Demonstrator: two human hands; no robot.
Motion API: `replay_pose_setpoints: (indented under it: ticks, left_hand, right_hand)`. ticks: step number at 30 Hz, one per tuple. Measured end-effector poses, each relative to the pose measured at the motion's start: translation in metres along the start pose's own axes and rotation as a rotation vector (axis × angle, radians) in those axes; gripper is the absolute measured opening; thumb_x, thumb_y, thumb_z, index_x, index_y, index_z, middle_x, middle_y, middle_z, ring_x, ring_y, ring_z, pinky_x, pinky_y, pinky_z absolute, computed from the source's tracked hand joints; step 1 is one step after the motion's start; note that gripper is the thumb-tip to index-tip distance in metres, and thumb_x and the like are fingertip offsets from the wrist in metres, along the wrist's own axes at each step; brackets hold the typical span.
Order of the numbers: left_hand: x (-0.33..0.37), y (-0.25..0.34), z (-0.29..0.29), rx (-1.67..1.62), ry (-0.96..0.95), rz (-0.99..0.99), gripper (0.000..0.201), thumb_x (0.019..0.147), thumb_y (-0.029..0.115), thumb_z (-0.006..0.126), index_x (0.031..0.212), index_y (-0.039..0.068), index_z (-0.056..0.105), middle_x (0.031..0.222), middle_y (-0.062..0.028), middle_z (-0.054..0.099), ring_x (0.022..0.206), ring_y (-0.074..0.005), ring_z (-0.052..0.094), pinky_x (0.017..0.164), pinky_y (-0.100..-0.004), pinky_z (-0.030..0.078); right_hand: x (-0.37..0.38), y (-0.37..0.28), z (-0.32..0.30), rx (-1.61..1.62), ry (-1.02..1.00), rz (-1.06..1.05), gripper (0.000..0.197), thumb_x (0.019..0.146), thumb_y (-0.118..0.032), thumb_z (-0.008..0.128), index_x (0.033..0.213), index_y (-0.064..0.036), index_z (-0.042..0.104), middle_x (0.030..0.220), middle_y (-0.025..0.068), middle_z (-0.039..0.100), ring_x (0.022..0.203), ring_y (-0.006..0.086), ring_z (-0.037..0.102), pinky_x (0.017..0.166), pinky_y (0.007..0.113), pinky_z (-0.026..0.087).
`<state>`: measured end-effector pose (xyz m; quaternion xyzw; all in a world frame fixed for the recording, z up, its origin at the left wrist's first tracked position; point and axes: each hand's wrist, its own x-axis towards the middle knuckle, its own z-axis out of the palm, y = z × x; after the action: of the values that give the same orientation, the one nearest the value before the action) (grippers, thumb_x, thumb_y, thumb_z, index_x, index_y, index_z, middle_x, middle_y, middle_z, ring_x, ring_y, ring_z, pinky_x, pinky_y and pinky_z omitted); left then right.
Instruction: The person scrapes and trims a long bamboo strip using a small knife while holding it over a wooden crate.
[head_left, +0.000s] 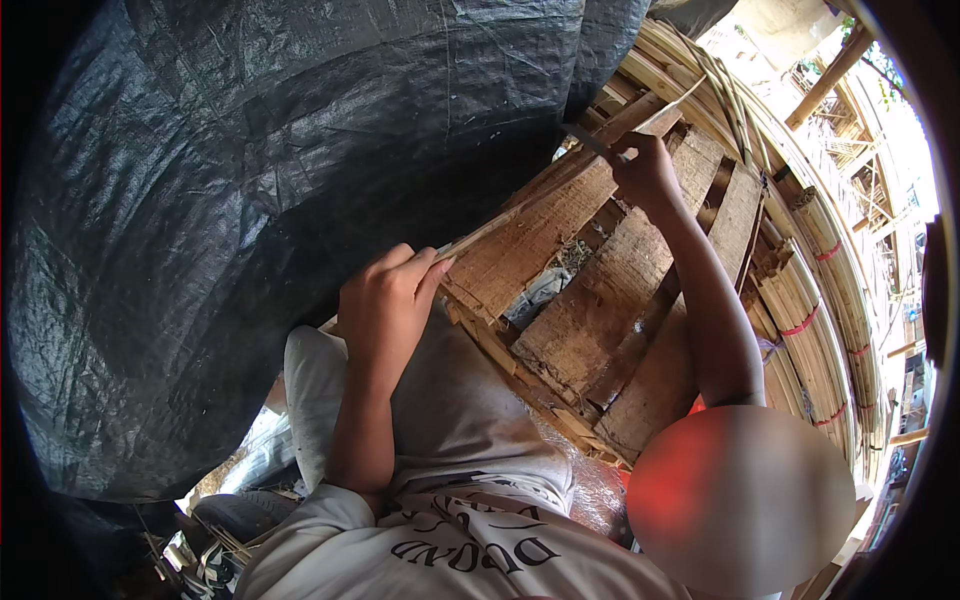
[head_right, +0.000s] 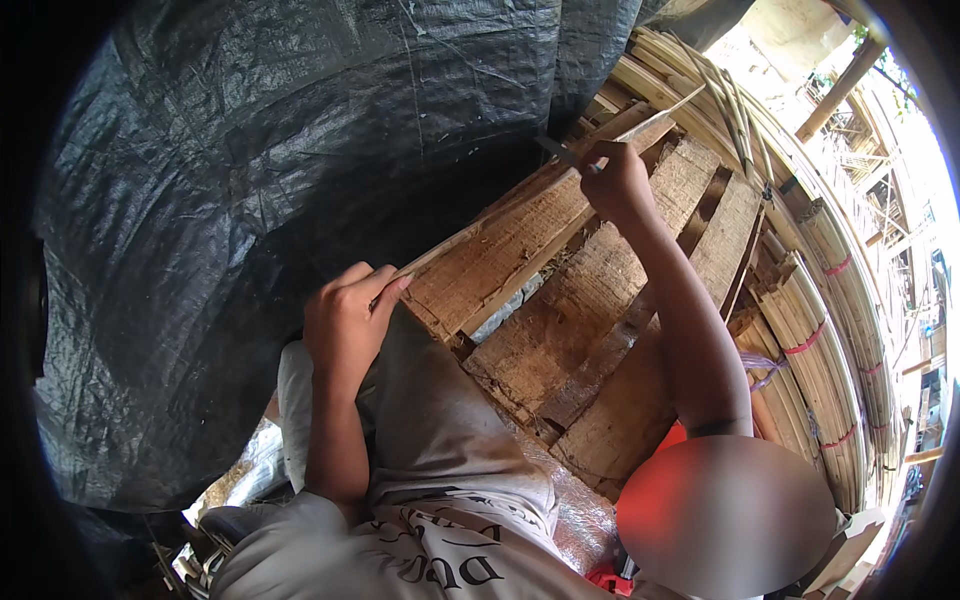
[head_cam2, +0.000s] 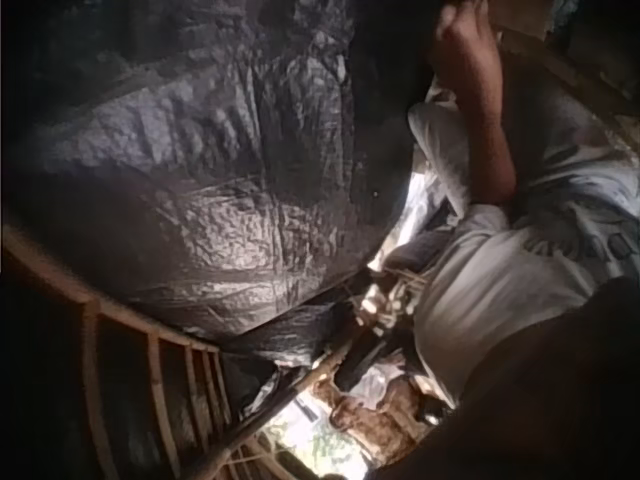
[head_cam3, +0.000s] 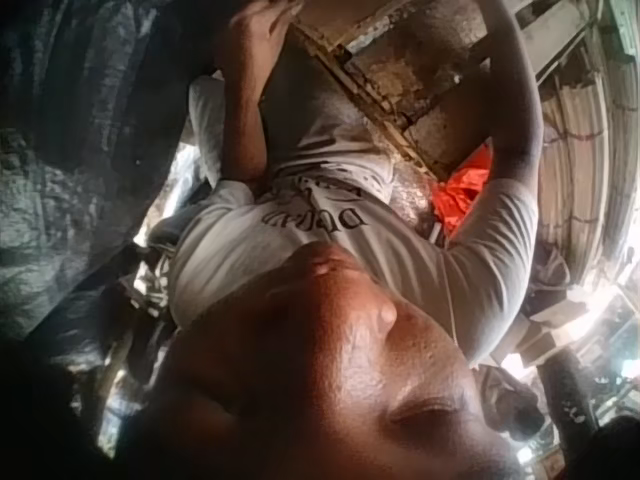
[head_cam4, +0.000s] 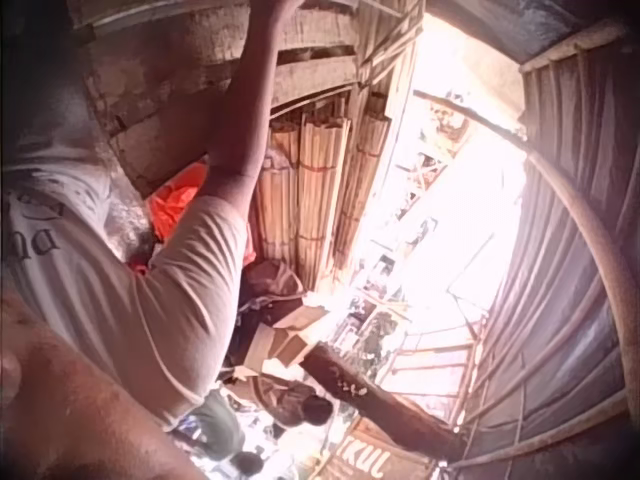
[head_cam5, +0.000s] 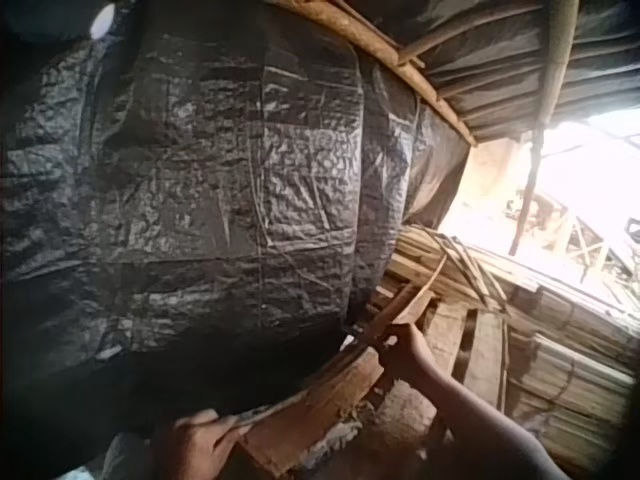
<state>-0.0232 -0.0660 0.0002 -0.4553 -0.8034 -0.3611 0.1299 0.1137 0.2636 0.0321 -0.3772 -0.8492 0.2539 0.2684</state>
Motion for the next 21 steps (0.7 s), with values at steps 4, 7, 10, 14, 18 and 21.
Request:
replay_pose_setpoints:
  ticks: [4, 7, 10, 14, 18, 21]
  left_hand:
    - [-0.002, 0.002, -0.001, 0.004, 0.004, 0.008, 0.019, 0.089, 0.026, 0.078, 0.097, 0.008, 0.079, 0.079, -0.0084, 0.067, 0.068, -0.0311, 0.067, 0.059, -0.0409, 0.05]
    - [-0.004, 0.004, 0.0, -0.001, 0.008, -0.001, 0.019, 0.089, 0.026, 0.078, 0.097, 0.008, 0.079, 0.079, -0.0085, 0.067, 0.068, -0.0311, 0.067, 0.059, -0.0409, 0.05]
    - [-0.01, 0.005, 0.0, 0.008, 0.011, -0.008, 0.02, 0.089, 0.026, 0.078, 0.098, 0.008, 0.079, 0.079, -0.0084, 0.067, 0.068, -0.0311, 0.067, 0.059, -0.0409, 0.05]
    - [-0.011, 0.014, 0.0, -0.005, 0.008, -0.002, 0.02, 0.089, 0.025, 0.078, 0.098, 0.008, 0.079, 0.079, -0.0086, 0.067, 0.068, -0.0308, 0.068, 0.059, -0.0407, 0.05]
    - [-0.014, 0.015, 0.0, 0.01, 0.028, -0.016, 0.019, 0.089, 0.025, 0.079, 0.098, 0.008, 0.079, 0.079, -0.0085, 0.067, 0.068, -0.0304, 0.068, 0.059, -0.0403, 0.049]
    - [-0.012, 0.013, 0.002, -0.005, 0.013, -0.039, 0.02, 0.089, 0.026, 0.078, 0.098, 0.008, 0.079, 0.079, -0.0083, 0.067, 0.068, -0.0304, 0.068, 0.059, -0.0402, 0.049]
  right_hand:
    - [-0.001, -0.005, -0.008, 0.026, -0.018, 0.08, 0.011, 0.09, -0.005, 0.066, 0.096, -0.0037, 0.074, 0.074, 0.0143, 0.07, 0.065, 0.023, 0.07, 0.059, 0.039, 0.054]
    - [-0.008, -0.008, -0.005, 0.059, -0.054, 0.215, 0.009, 0.09, -0.004, 0.065, 0.094, -0.0025, 0.074, 0.076, 0.0129, 0.069, 0.063, 0.0211, 0.069, 0.052, 0.037, 0.052]
    - [-0.026, -0.025, -0.003, 0.204, -0.147, 0.059, 0.009, 0.09, -0.004, 0.066, 0.093, -0.0013, 0.074, 0.068, 0.0101, 0.065, 0.055, 0.0167, 0.064, 0.049, 0.035, 0.049]
    - [-0.008, 0.004, -0.013, 0.076, -0.048, 0.136, 0.008, 0.09, -0.005, 0.068, 0.093, -0.0026, 0.074, 0.078, 0.0113, 0.068, 0.056, 0.0154, 0.063, 0.05, 0.035, 0.048]
    - [-0.027, -0.012, -0.004, 0.202, -0.152, 0.012, 0.008, 0.096, -0.01, 0.071, 0.098, -0.0025, 0.071, 0.06, -0.0005, 0.056, 0.047, 0.007, 0.047, 0.042, 0.03, 0.033]
    - [-0.01, -0.001, -0.013, 0.069, -0.043, 0.127, 0.009, 0.09, -0.004, 0.066, 0.093, -0.0019, 0.074, 0.08, 0.0139, 0.07, 0.056, 0.0201, 0.065, 0.051, 0.036, 0.05]
